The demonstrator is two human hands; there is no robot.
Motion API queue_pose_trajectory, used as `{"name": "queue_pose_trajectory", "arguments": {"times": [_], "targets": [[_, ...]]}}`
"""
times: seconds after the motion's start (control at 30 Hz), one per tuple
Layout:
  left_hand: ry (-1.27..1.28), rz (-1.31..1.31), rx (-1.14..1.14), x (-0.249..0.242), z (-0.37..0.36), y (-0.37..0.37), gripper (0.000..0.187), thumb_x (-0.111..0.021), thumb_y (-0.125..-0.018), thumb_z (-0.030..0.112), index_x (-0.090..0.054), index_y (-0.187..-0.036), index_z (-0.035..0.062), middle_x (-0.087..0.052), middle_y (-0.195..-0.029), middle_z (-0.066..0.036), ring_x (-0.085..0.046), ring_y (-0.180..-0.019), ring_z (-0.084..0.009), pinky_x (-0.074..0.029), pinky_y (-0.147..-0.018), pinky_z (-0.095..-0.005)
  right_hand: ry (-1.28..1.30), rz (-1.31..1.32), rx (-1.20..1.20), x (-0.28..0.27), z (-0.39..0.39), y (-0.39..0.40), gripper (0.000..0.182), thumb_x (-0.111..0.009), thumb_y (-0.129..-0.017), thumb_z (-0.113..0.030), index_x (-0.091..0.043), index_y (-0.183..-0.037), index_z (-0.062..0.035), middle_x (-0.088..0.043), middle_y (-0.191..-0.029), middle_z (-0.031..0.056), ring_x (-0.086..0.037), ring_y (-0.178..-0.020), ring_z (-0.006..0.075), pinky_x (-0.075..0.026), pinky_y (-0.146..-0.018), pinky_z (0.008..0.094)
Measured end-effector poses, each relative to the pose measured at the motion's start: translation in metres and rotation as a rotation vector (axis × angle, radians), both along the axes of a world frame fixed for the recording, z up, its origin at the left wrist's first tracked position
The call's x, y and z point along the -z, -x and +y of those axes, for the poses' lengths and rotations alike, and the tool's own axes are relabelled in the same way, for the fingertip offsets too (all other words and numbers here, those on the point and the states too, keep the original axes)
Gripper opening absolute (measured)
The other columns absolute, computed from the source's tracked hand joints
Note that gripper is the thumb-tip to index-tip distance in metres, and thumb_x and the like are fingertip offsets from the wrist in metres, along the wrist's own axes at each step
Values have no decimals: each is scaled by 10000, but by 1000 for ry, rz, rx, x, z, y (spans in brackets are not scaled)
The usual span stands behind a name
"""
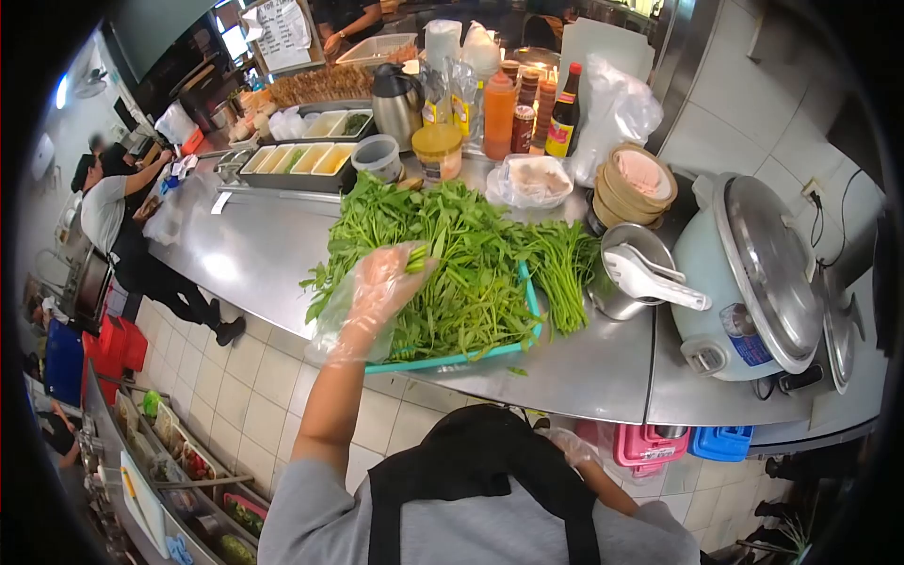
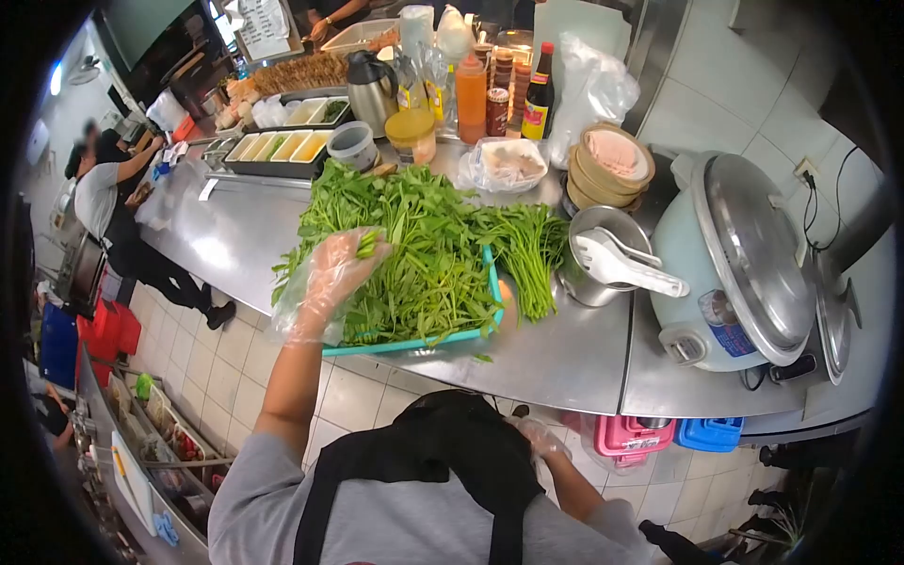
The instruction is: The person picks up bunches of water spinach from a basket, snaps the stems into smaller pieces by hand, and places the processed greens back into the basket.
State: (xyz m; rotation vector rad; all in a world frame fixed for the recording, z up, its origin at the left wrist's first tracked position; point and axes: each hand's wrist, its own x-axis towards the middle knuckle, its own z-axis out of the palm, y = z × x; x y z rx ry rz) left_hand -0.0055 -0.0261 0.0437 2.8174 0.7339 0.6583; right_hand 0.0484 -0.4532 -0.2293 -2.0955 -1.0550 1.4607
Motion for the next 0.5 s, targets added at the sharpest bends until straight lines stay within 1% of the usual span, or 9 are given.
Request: {"name": "queue_pose_trajectory", "arguments": {"times": [0.07,0.1,0.17,0.2,0.23,0.3,0.4,0.43,0.5], "targets": [[84,-38,8,0,3,2,328,-689,-829,415,-711,-1025,152,-709,-869,-124,-669,-837,-307,-513,-778,-426,-256,-360,-75,-40,-5,9,408,-461,-919,-275,-566,-1237,-43,-632,-1107,203,-591,-1095,324,-468,-930,411],[130,-53,11,1,3,3,313,-705,-822,399,-718,-1004,145,-710,-874,-128,-667,-827,-317,-516,-765,-427,-254,-362,-70,-54,-2,7,408,-461,-919,-275,-566,-1237,-43,-632,-1107,203,-591,-1095,324,-468,-930,411],[63,-123,42,6,3,2,315,-712,-812,387,-719,-996,131,-707,-860,-139,-670,-808,-324,-517,-747,-430,89,-362,-230,-73,8,1,376,-469,-915,-231,-582,-1223,-47,-632,-1157,188,-583,-1128,322,-436,-987,407],[129,-40,5,-2,-1,0,328,-707,-817,396,-719,-1001,126,-707,-875,-145,-669,-818,-327,-519,-754,-428,89,-361,-229,-55,3,-2,376,-469,-915,-231,-582,-1223,-47,-632,-1157,188,-583,-1128,322,-436,-987,407],[193,42,-33,-6,-3,-2,340,-701,-821,405,-719,-1007,121,-707,-890,-151,-668,-828,-330,-520,-762,-426,103,-358,-368,-23,-6,-10,394,-462,-921,-215,-565,-1264,-51,-606,-1223,188,-560,-1172,317,-420,-1013,400],[167,38,-45,-7,-4,-5,351,-690,-829,416,-719,-1015,119,-705,-898,-161,-667,-842,-333,-521,-773,-427,120,-349,-509,-25,-8,-12,415,-455,-926,-198,-547,-1304,-55,-579,-1289,188,-537,-1217,312,-404,-1039,394],[146,7,-40,0,0,-4,372,-670,-844,434,-718,-1031,116,-701,-915,-179,-663,-868,-342,-522,-797,-432,-7,-171,-151,-46,-20,-12,457,-318,-993,-208,-439,-1427,-131,-514,-1385,121,-526,-1199,283,-353,-1086,351],[140,-40,-20,4,3,-3,383,-662,-850,441,-717,-1040,114,-699,-925,-189,-661,-880,-347,-521,-810,-435,63,-44,-94,-97,-4,-9,463,-349,-1002,-239,-401,-1455,-165,-482,-1421,113,-502,-1226,292,-342,-1097,352],[183,4,-42,-4,1,-2,396,-666,-845,442,-713,-1054,109,-698,-933,-193,-658,-884,-358,-515,-817,-445,-27,106,59,-75,-14,-9,456,-399,-998,-279,-426,-1443,-182,-486,-1422,99,-470,-1260,297,-333,-1103,344]]}}
